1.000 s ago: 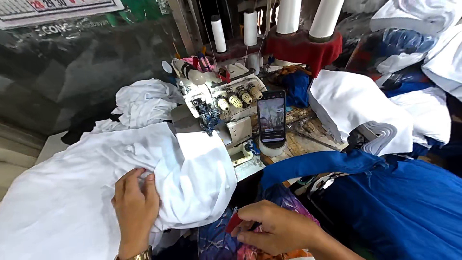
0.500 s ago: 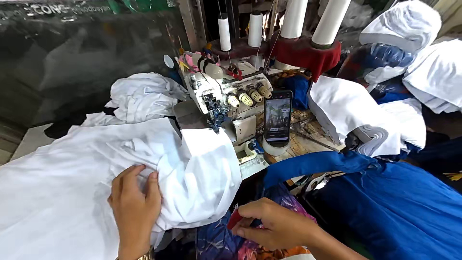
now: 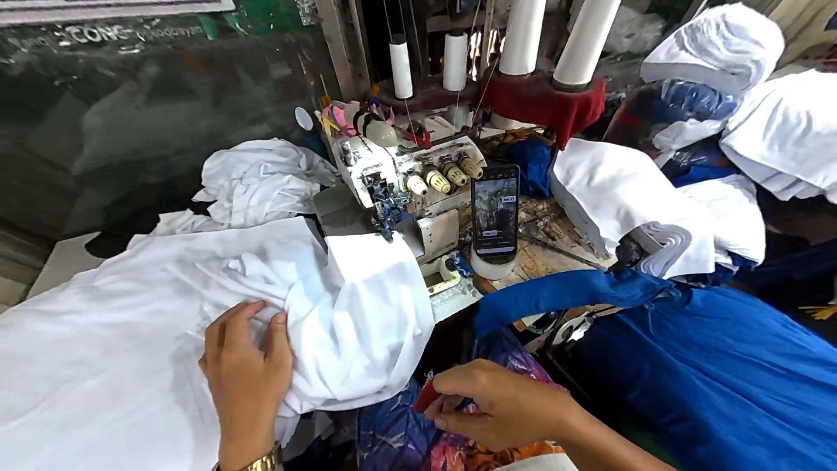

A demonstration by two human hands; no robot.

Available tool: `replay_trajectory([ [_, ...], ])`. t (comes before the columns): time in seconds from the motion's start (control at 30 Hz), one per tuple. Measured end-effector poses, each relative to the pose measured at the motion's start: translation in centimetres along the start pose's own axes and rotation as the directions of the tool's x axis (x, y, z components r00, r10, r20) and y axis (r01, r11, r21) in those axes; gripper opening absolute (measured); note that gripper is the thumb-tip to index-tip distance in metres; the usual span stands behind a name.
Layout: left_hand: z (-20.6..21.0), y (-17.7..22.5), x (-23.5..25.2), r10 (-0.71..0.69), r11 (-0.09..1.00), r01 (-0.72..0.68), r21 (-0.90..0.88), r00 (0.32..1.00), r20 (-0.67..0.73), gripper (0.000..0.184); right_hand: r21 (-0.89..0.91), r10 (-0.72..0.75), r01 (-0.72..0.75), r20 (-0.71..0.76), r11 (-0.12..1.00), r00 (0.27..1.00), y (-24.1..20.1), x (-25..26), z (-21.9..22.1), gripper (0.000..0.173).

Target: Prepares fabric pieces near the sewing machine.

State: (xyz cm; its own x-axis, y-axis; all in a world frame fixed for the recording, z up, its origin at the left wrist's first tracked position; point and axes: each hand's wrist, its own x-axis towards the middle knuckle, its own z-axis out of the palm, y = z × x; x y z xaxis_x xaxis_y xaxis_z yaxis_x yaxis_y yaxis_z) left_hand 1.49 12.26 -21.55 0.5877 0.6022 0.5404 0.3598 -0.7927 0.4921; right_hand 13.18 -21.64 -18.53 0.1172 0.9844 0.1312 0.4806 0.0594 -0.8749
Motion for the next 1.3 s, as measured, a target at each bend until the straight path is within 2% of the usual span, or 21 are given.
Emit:
replay_trajectory([
  [0.23, -0.2, 0.4, -0.1, -0.005, 1.000, 0.005, -0.004, 1.000, 0.030, 0.049, -0.044, 0.054, -0.052, 0.039, 0.998, 0.998, 0.5, -2.0, 0.1, 0.020],
  [0.37, -0.4, 0.5, 0.1, 0.012, 1.000, -0.011, -0.013, 0.999, 0.044, 0.047, 0.006, 0.172, -0.172, -0.044, 0.985, 0.984, 2.4, -7.1, 0.1, 0.023],
  [0.43, -0.3, 0.6, 0.2, 0.013, 1.000, -0.012, -0.008, 0.999, 0.052, 0.047, 0.020, 0.316, -0.315, -0.091, 0.949, 0.944, 3.3, -10.7, -0.2, 0.024],
  [0.5, -0.3, 0.6, 0.1, 0.003, 1.000, -0.003, -0.003, 0.999, 0.054, 0.048, 0.022, 0.458, -0.460, -0.157, 0.888, 0.875, 3.7, -13.9, -0.7, 0.025],
  [0.6, -0.3, 0.7, 0.1, 0.005, 1.000, -0.005, 0.012, 0.998, 0.059, 0.048, 0.038, 0.481, -0.490, -0.267, 0.871, 0.835, 3.7, -16.2, -1.1, 0.024],
  [0.7, -0.4, 0.9, 0.1, -0.002, 1.000, 0.001, 0.008, 0.998, 0.059, 0.048, 0.018, 0.434, -0.448, -0.290, 0.894, 0.853, 3.6, -15.0, -0.9, 0.024],
  [0.87, -0.3, 0.6, 0.2, 0.016, 1.000, -0.016, 0.006, 0.999, 0.045, 0.047, -0.024, 0.375, -0.379, -0.100, 0.925, 0.922, 3.1, -10.4, -0.3, 0.024],
  [1.0, -0.3, 0.4, 0.2, 0.018, 1.000, -0.018, 0.006, 0.999, 0.042, 0.048, -0.026, 0.319, -0.320, -0.042, 0.947, 0.947, 3.2, -8.7, -0.3, 0.025],
  [1.1, -0.2, 0.3, 0.1, 0.014, 1.000, -0.014, 0.002, 0.999, 0.042, 0.047, -0.050, 0.304, -0.307, -0.067, 0.950, 0.950, 3.7, -9.0, -0.5, 0.024],
  [1.3, -0.4, 0.5, 0.2, 0.022, 1.000, -0.022, 0.003, 0.999, 0.045, 0.047, -0.058, 0.391, -0.397, -0.089, 0.916, 0.916, 3.3, -9.9, -1.0, 0.023],
])
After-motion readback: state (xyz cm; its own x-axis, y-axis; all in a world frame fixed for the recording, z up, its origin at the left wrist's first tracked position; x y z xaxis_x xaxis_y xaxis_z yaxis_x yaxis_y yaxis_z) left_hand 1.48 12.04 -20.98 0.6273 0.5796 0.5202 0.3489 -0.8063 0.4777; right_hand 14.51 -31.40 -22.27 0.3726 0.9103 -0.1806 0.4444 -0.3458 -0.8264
